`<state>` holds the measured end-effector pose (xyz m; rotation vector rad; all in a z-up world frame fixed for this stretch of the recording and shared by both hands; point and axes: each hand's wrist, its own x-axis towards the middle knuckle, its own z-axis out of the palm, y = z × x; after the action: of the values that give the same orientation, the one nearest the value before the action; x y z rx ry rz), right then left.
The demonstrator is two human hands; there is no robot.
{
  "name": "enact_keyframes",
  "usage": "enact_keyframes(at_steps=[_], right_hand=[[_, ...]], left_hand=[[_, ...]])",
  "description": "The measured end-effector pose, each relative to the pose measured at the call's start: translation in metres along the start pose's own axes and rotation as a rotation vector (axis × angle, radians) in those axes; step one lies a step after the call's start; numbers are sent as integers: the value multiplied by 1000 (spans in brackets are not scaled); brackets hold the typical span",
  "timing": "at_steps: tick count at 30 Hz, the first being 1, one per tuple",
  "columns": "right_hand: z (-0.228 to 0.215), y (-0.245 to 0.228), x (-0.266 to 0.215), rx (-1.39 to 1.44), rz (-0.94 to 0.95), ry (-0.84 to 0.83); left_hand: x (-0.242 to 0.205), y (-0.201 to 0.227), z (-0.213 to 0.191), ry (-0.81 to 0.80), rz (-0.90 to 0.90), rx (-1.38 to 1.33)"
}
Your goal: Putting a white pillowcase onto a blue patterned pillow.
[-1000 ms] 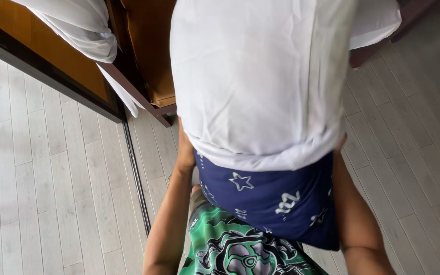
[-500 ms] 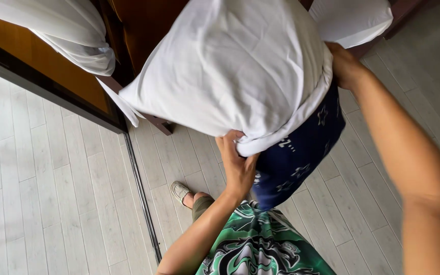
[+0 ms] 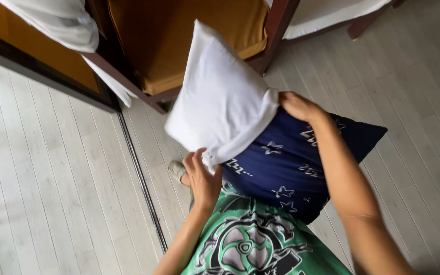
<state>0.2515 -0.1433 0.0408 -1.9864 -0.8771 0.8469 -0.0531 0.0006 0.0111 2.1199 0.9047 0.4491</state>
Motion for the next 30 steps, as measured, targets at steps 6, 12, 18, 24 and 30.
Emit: enact_keyframes(at_steps=[6, 12, 18, 24, 30], right_hand=[[69, -7, 2, -207, 251, -161], [69, 3, 4, -146, 231, -135], [73, 8, -7, -72, 163, -113], [63, 13, -10, 53, 151, -9], [50, 61, -9, 100, 167, 36]], left_hand=[[6, 22, 23, -206, 240, -78], [36, 11, 35, -345, 27, -247], [59, -47, 69, -520, -438, -495], [-8, -14, 32, -309, 130, -282], [-23, -92, 66, -236, -202, -268]])
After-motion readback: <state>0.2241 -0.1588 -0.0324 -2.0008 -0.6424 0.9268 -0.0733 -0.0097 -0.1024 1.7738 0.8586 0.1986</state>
